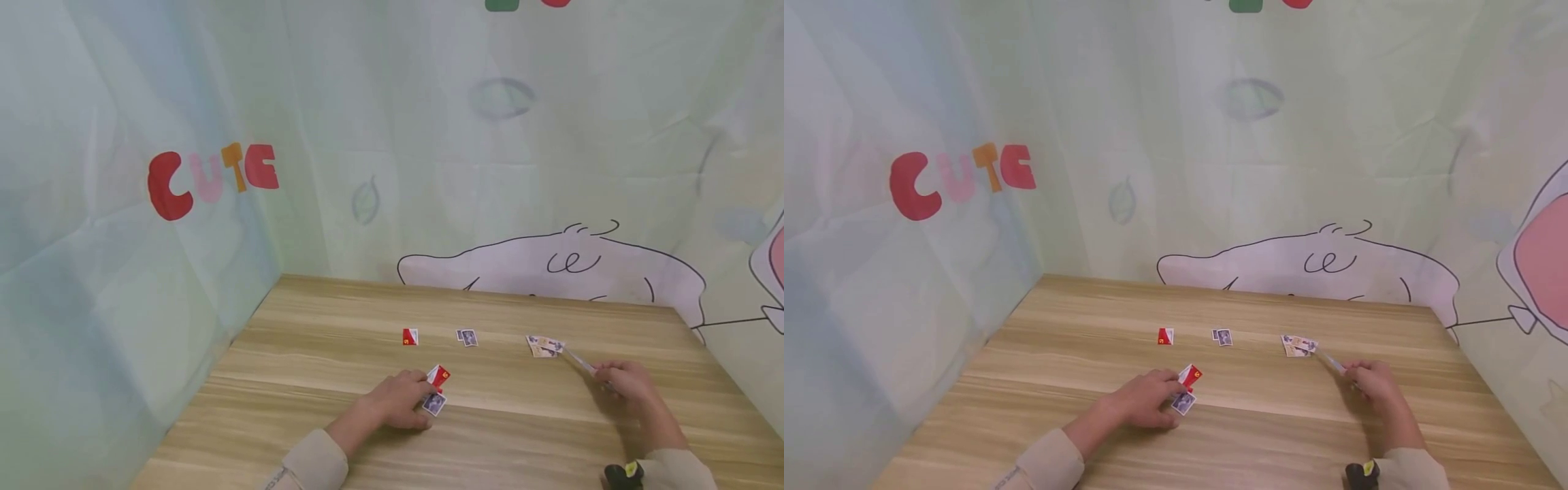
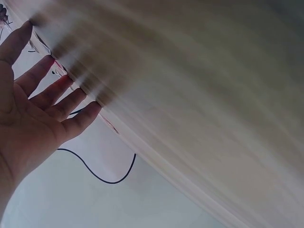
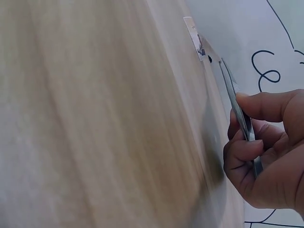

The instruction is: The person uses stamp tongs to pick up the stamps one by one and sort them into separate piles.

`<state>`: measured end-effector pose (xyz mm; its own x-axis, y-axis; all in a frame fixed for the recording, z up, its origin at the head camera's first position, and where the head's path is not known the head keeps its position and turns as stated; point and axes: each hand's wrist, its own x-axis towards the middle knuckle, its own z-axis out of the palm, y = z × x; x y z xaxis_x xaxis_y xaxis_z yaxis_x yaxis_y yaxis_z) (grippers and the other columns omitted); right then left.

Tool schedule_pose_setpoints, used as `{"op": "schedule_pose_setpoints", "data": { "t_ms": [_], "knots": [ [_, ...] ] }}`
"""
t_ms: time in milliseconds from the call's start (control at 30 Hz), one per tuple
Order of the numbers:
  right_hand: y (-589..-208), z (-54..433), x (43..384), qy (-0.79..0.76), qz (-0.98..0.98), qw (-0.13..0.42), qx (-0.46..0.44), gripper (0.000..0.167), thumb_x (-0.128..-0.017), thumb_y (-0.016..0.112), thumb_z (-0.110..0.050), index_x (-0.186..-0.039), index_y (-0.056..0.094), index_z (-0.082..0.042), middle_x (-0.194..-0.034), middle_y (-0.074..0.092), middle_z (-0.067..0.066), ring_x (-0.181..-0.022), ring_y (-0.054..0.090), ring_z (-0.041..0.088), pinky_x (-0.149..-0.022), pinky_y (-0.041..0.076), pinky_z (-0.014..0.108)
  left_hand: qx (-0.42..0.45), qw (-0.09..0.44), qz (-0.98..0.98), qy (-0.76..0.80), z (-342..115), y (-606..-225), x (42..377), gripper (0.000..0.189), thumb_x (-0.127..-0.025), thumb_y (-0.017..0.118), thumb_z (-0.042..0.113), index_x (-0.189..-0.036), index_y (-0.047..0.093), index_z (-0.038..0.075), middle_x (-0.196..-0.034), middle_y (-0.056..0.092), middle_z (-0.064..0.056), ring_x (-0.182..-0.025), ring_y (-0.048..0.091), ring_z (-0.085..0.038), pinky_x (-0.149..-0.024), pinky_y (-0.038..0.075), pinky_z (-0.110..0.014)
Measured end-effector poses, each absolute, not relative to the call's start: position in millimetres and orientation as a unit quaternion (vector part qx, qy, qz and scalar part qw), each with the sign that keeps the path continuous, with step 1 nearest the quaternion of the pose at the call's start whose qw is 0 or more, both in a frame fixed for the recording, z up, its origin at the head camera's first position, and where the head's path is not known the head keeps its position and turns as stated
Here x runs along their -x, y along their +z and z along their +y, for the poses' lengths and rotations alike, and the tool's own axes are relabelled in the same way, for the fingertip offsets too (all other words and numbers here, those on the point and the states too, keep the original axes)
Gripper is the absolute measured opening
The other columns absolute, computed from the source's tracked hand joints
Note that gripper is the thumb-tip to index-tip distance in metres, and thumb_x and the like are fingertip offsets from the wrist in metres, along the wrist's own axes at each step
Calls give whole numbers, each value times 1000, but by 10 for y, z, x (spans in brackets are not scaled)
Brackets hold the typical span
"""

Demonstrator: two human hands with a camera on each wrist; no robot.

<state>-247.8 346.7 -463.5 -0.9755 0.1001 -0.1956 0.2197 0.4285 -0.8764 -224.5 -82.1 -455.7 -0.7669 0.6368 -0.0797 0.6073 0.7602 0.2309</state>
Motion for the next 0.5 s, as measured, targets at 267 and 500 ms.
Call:
{"op": "schedule_pose_setpoints", "data": {
  "t_ms": [267, 500],
  "knots": [
    [-4658, 3489, 2477, -509, 855, 55, -86, 35, -83, 58, -6, -107, 54, 19, -70, 53, 1, -54, 41, 14, -47, 37, 26, -333, 77, 935, 97, -813, -4539, 2251, 52, -77, 70, 40, -122, 60, 16, -127, 50, -6, -108, 48, -18, -87, 43, -35],
    [-4599, 3517, 2397, -490, 867, 43, -85, 40, -85, 56, -8, -114, 51, 19, -73, 56, 0, -52, 40, 13, -46, 38, 27, -335, 73, 935, 86, -807, -4543, 2265, 55, -76, 70, 42, -123, 59, 16, -124, 51, -3, -104, 49, -15, -84, 44, -32]
  ]
}}
